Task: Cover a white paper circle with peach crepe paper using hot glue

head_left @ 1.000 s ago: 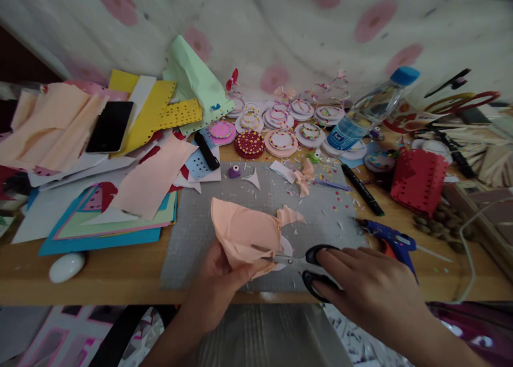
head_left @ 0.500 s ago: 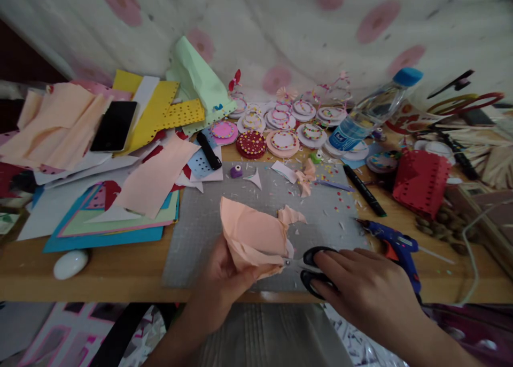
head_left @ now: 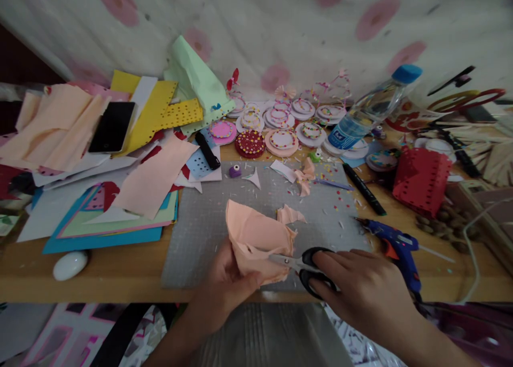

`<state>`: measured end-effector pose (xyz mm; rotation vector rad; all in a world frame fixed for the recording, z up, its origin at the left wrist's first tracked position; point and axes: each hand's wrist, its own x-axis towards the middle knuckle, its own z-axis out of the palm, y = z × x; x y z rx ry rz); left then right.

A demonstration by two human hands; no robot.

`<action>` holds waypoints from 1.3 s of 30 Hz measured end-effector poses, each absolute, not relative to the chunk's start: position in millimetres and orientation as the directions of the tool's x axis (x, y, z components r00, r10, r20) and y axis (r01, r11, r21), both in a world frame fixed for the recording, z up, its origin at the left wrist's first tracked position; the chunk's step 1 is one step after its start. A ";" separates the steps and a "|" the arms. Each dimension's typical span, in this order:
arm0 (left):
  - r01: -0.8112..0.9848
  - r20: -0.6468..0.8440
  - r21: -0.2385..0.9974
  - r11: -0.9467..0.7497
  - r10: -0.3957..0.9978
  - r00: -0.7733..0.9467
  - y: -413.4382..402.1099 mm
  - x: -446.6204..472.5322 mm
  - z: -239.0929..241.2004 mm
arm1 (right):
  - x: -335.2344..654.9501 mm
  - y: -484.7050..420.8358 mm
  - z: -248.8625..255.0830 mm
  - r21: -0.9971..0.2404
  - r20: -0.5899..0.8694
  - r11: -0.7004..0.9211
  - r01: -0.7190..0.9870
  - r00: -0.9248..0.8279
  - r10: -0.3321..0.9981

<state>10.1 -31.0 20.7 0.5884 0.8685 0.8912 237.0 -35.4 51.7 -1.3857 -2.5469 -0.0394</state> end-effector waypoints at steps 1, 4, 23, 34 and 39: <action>-0.419 -0.404 0.741 0.524 0.847 0.345 -30.8 11.1 22.7 | 237.5 -35.5 51.2 -0.091 0.221 0.546 0.833 -0.518 0.827; -0.415 -0.450 0.721 0.555 0.830 0.329 -30.3 15.7 29.8 | 235.7 -35.6 49.2 -0.104 0.188 0.511 0.853 -0.487 0.853; -0.380 -0.534 0.657 0.650 0.758 0.373 -24.3 21.2 28.8 | 224.4 -37.7 38.1 -0.192 0.119 0.445 0.875 -0.429 0.895; -0.316 -0.574 0.677 0.665 0.746 0.338 -25.8 26.8 25.9 | 223.0 -41.4 34.7 -0.208 0.024 0.393 0.896 -0.397 0.918; -0.356 -0.573 0.669 0.652 0.758 0.312 -26.4 28.8 25.2 | 224.9 -43.5 31.0 -0.165 0.108 0.450 0.877 -0.438 0.893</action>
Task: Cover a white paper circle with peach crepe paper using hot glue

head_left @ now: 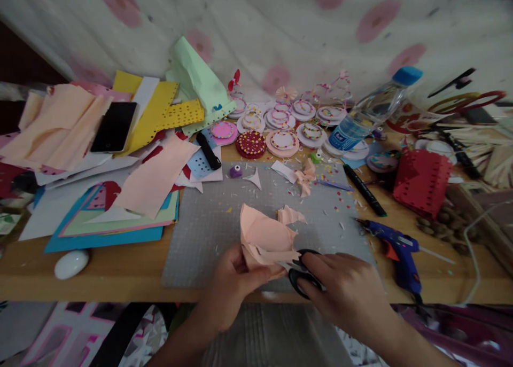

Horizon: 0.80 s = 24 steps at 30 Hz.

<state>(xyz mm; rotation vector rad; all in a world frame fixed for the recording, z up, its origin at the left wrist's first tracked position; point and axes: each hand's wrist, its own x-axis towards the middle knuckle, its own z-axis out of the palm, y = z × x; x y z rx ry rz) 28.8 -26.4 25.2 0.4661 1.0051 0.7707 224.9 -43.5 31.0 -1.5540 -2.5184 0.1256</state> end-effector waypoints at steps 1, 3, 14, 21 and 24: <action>-0.363 -0.573 0.663 0.654 0.756 0.316 -26.6 28.7 24.6 | 226.0 -43.8 30.3 -0.162 0.121 0.463 0.872 -0.448 0.886; -0.358 -0.573 0.659 0.662 0.750 0.331 -26.8 28.4 23.7 | 227.7 -44.4 28.8 -0.166 0.120 0.464 0.870 -0.450 0.885; -0.197 -0.579 0.722 0.663 0.735 0.352 -17.7 19.0 27.4 | 233.0 -45.9 32.3 -0.259 0.023 0.366 0.894 -0.373 0.928; 0.069 -0.413 0.910 0.408 0.906 0.087 -0.8 -10.7 20.8 | 258.9 -63.3 29.1 -0.511 -0.205 0.190 0.838 -0.333 0.920; 0.278 -0.273 0.926 0.255 0.961 0.029 1.0 -23.1 22.4 | 271.6 -70.2 19.7 -0.690 -0.183 0.061 0.721 -0.256 0.949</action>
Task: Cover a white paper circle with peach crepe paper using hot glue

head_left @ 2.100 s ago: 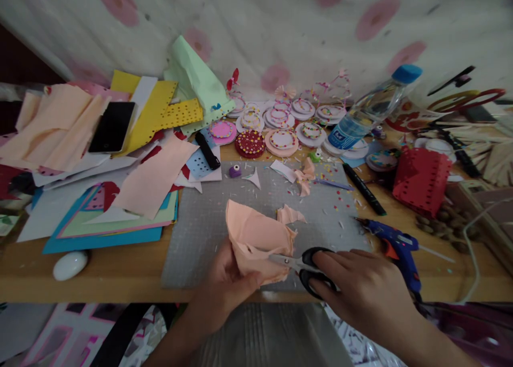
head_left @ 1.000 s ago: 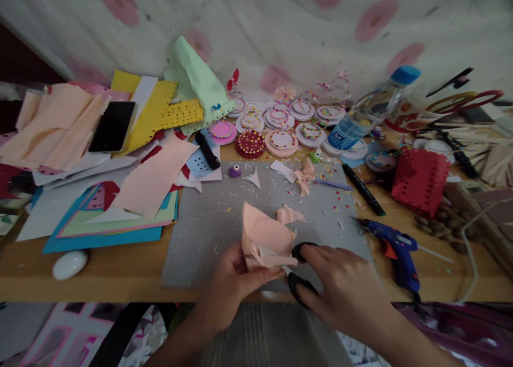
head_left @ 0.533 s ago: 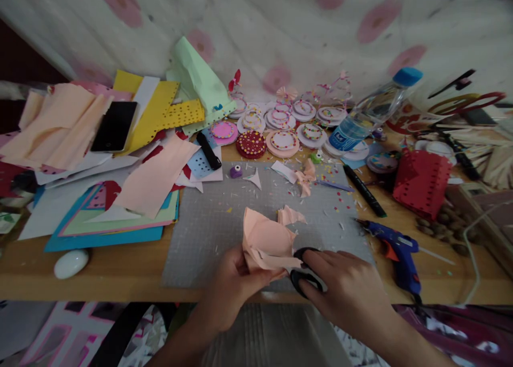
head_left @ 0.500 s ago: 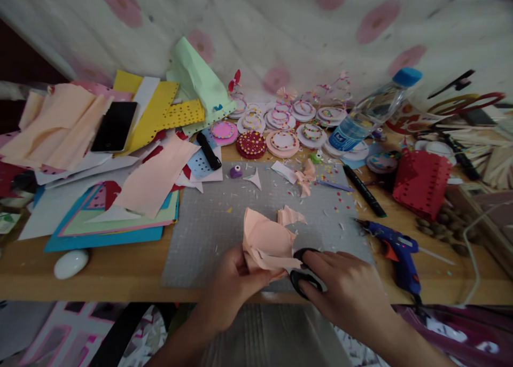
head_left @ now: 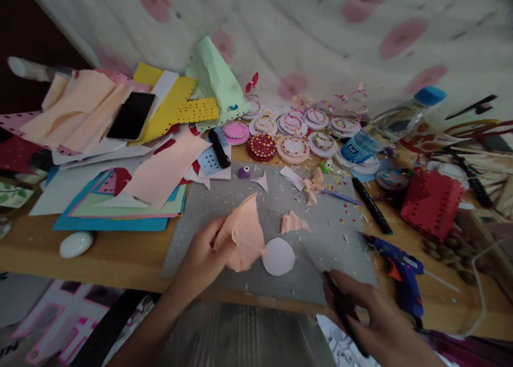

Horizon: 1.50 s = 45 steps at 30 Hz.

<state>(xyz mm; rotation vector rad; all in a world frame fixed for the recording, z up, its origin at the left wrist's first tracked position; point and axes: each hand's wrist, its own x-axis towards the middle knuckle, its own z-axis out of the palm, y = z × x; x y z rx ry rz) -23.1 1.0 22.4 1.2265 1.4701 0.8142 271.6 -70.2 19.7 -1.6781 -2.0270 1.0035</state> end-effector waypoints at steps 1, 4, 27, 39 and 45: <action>0.351 -0.239 0.912 0.214 0.970 0.031 0.2 -25.0 23.7 | 272.4 -70.2 17.1 -0.761 -0.193 0.010 0.649 -0.242 0.951; 0.583 -0.180 0.805 0.105 0.981 0.072 -6.1 -21.5 28.2 | 256.4 -65.0 11.7 -0.910 -0.247 -0.157 0.384 -0.198 0.948; 0.580 -0.060 0.801 -0.148 0.944 0.324 -27.0 -2.4 31.8 | 186.8 -32.2 7.9 -0.852 -0.387 -0.388 -0.350 -0.075 0.919; 0.686 0.297 0.516 -0.513 0.858 0.418 -25.5 2.3 24.0 | 174.5 -33.1 4.6 -0.917 -0.329 -0.318 -0.241 0.006 0.944; 0.660 0.385 0.513 -0.549 0.834 0.395 -25.9 9.6 23.6 | 166.9 -33.2 4.3 -0.886 -0.365 -0.334 -0.320 0.038 0.930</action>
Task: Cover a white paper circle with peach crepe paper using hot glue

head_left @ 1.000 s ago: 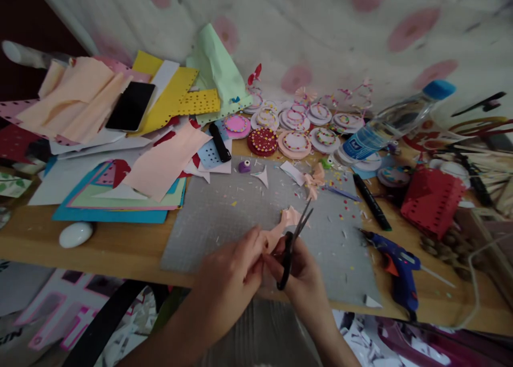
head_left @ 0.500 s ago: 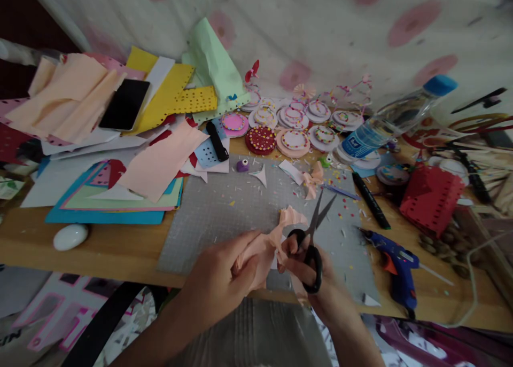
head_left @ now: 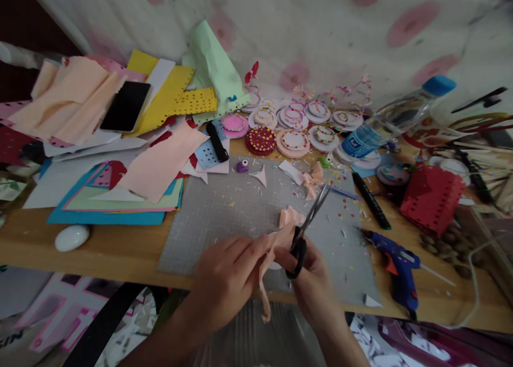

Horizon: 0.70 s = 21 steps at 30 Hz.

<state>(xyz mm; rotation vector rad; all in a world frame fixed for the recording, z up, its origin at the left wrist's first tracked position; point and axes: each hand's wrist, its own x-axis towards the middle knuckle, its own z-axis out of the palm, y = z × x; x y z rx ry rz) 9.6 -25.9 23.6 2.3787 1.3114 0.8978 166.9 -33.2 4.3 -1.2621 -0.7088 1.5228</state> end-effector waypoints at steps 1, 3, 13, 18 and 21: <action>0.659 0.379 0.524 -0.540 0.841 0.387 -26.0 9.7 22.8 | 166.5 -33.6 3.7 -0.882 -0.372 -0.343 -0.322 0.029 0.928; 0.665 0.360 0.542 -0.514 0.857 0.369 -26.4 8.7 20.0 | 166.0 -34.4 2.7 -0.878 -0.379 -0.359 -0.316 0.003 0.925; 0.669 0.446 0.514 -0.537 0.833 0.326 -27.3 4.0 17.2 | 162.9 -40.5 8.9 -0.828 -0.415 -0.416 -0.376 -0.089 0.906; 0.428 0.085 0.898 -0.103 0.995 0.061 -12.8 -7.4 28.3 | 184.0 -43.9 16.1 -0.877 -0.299 -0.334 -0.344 -0.153 0.942; 0.301 -0.129 0.947 0.109 0.991 0.047 -3.9 -18.2 29.0 | 208.6 -44.9 15.2 -0.929 -0.198 -0.232 -0.287 -0.142 0.970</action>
